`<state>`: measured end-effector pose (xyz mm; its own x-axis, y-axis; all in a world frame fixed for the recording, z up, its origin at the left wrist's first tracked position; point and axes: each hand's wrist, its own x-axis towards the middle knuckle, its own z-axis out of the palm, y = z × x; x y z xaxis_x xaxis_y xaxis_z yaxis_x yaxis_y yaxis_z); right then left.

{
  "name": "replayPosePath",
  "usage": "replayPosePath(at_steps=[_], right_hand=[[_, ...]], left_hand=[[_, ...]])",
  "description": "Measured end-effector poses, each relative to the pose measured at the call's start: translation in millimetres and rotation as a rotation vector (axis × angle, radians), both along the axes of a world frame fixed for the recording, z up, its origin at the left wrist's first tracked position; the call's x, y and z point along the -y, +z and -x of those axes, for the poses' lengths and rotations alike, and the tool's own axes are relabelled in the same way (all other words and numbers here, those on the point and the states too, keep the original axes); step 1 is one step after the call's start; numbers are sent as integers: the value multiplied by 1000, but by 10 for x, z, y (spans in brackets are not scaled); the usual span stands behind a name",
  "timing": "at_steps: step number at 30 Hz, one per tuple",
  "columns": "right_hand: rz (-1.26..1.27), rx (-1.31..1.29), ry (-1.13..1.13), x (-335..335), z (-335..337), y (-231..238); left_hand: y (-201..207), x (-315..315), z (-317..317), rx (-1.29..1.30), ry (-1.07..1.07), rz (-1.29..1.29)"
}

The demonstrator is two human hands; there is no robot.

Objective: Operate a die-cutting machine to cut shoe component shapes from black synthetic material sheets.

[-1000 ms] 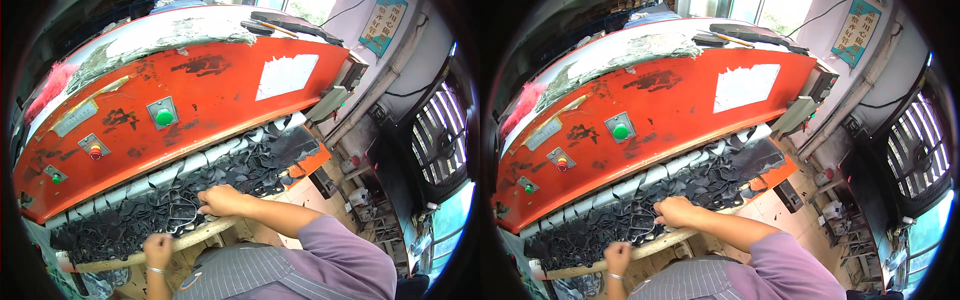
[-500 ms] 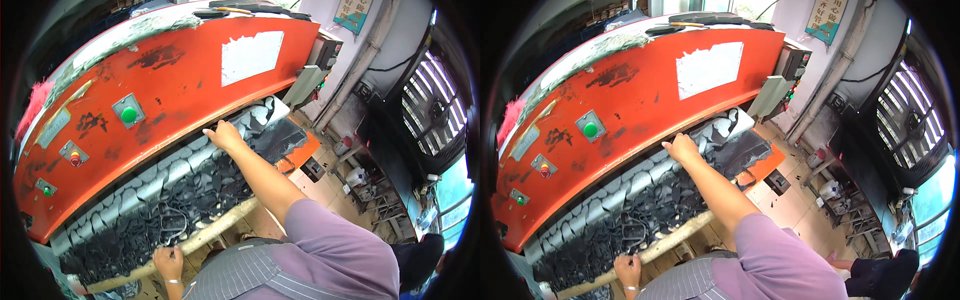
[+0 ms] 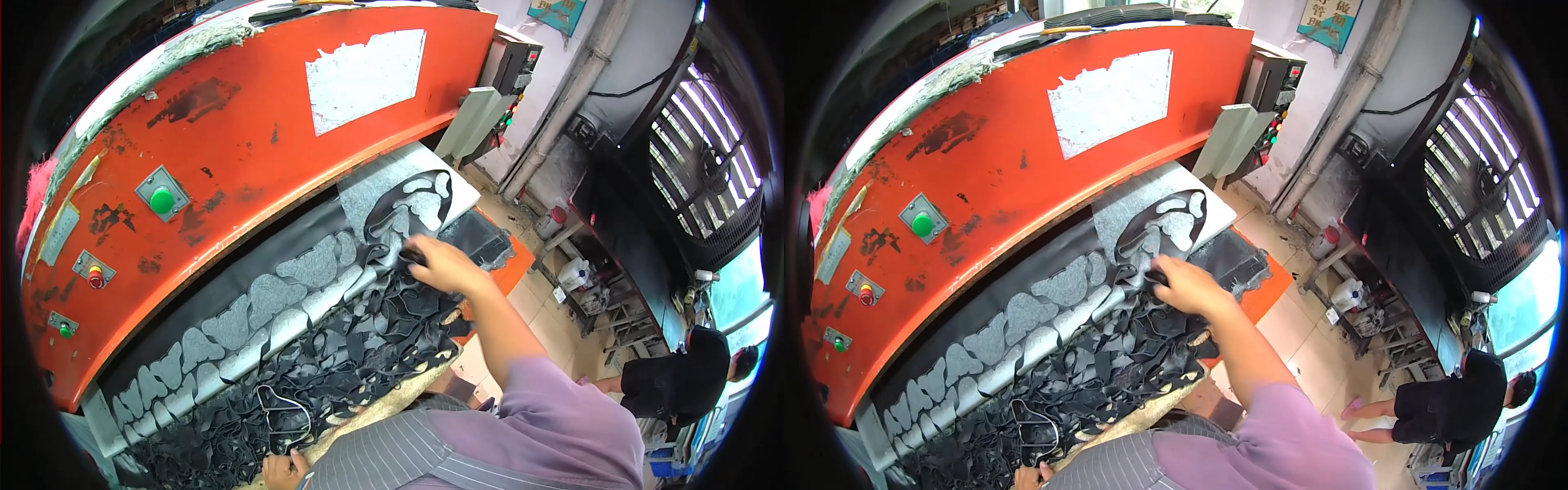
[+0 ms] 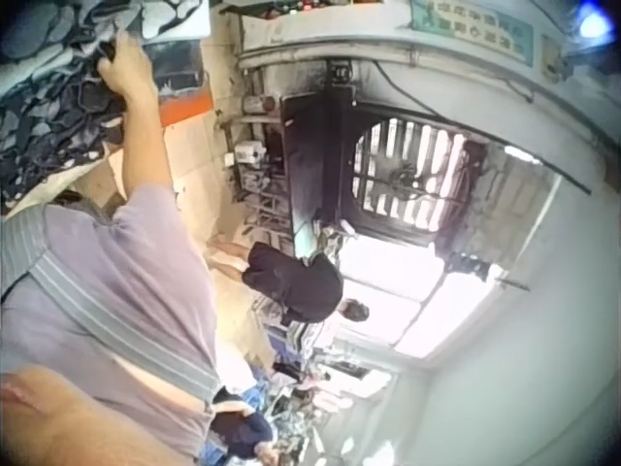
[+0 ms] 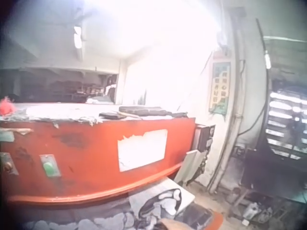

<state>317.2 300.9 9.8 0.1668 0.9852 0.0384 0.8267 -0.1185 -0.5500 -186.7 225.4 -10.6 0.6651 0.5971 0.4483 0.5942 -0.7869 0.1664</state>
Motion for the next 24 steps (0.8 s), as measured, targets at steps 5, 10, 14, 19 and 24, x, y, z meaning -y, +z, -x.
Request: replayPosePath(at_steps=[5, 10, 14, 19, 24], right_hand=[[353, 136, -105, 297, -80, 92], [-121, 72, -89, -232, -104, 323], [-128, 84, 30, -950, 445, 56], [-44, 405, -61, -1187, 644, -313], [167, 530, -196, -912, 498, -327]], left_hand=[[86, 36, -93, 5, 73, -52], [-12, -43, 248, 270, 589, 545], [256, -773, 569, 312, 681, 274], [26, -1482, 1507, 220, 755, 29], [-326, -1961, 2172, -35, 1143, 72]])
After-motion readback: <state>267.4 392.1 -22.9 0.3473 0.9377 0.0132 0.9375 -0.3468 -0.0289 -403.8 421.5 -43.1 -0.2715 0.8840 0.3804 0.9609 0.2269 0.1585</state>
